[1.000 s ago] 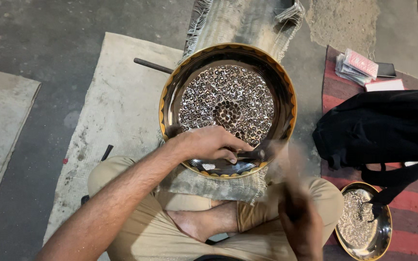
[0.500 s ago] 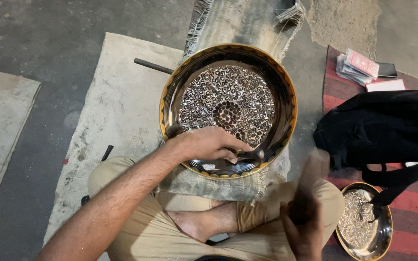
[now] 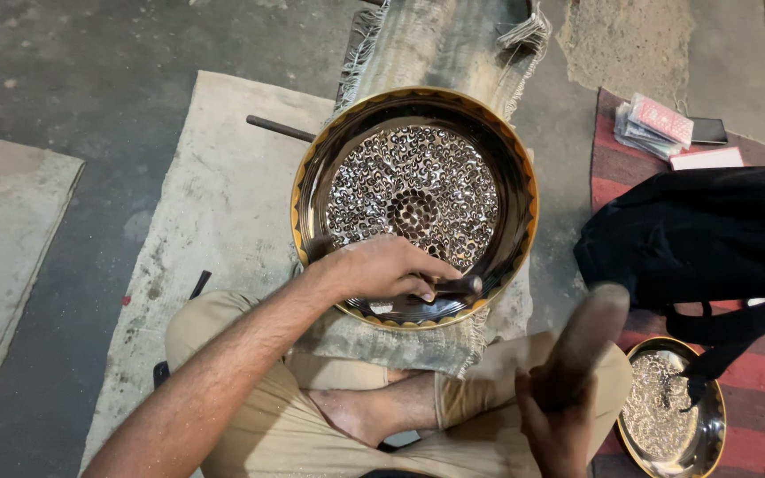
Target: The person sits cross-legged and uses a hammer and a small metal punch to create a textured pattern on a large circular metal plate. They repeatedly strike the punch with the hammer, moving across the surface to form a dense pattern of indentations.
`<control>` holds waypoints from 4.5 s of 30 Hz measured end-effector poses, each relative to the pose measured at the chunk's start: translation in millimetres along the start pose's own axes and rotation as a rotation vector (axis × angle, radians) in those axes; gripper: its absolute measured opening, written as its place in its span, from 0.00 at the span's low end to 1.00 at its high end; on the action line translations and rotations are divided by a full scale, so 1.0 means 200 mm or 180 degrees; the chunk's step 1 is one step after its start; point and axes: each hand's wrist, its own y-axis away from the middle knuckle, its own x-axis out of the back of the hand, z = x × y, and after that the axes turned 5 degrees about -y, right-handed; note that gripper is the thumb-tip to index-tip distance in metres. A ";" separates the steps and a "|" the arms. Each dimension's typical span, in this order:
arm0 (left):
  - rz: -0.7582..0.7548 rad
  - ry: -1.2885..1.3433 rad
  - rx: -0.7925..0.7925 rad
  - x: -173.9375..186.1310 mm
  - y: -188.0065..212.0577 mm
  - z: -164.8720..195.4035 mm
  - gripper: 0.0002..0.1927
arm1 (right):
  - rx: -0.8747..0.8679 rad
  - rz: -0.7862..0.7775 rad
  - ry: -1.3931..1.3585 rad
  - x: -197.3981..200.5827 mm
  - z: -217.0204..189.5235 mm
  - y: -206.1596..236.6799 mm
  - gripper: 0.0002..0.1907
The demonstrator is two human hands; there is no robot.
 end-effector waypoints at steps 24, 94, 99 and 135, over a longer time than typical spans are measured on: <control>0.2024 0.0122 0.1066 -0.25 0.15 0.12 0.27 | 0.1602 -0.1065 0.2865 -0.05 -0.78 -0.37 0.34; 0.1857 0.0094 0.1217 -0.26 0.14 0.09 0.28 | 0.1982 -0.1212 0.3842 -0.05 -1.12 -0.43 0.33; 0.1936 0.0011 0.1052 -0.27 0.14 0.09 0.26 | 0.1943 -0.1278 0.2250 -0.08 -1.05 -0.48 0.34; 0.1686 0.0142 0.1440 -0.28 0.10 0.11 0.23 | 0.2946 -0.1229 0.3755 -0.19 -1.14 -0.53 0.30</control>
